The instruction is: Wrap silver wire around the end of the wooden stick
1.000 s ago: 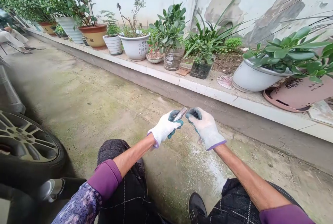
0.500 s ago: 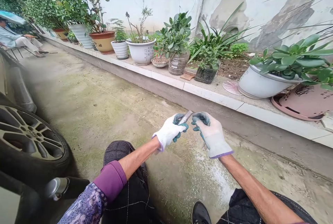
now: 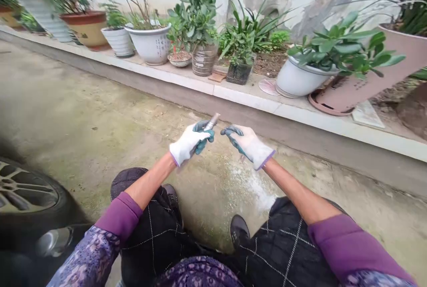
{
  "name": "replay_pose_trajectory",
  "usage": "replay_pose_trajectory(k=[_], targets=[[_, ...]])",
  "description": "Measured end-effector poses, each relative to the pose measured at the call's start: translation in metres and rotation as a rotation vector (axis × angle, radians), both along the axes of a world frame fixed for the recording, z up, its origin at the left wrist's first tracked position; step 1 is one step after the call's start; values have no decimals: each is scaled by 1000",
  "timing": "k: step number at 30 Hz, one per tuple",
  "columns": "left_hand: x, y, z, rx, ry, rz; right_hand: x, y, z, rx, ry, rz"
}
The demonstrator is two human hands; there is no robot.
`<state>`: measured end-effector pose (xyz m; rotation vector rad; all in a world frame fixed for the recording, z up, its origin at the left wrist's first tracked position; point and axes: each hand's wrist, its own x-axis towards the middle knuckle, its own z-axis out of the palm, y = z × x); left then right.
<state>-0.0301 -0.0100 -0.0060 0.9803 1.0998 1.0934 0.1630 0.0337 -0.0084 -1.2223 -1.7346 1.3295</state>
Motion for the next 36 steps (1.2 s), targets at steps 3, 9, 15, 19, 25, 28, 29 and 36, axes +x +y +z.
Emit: replay_pose_trajectory(k=[3, 9, 15, 19, 25, 28, 29, 36], targets=[[1, 6, 5, 39, 46, 0, 6, 3, 12, 149, -121, 39], [12, 11, -1, 94, 394, -89, 18, -13, 22, 410, -418, 166], [20, 11, -22, 273, 1235, -338, 33, -18, 32, 538, -884, 287], [27, -2, -31, 340, 1289, -569, 42, 5, 13, 425, -775, 318], [19, 15, -36, 349, 1007, -287, 26, 15, -9, 216, -597, 314], [6, 36, -35, 294, 1178, -281, 16, 2, -5, 284, -662, 323], [2, 42, -34, 258, 1279, -294, 14, -3, -3, 315, -700, 336], [0, 40, -36, 203, 1783, -607, 13, -8, 17, 473, -912, 394]])
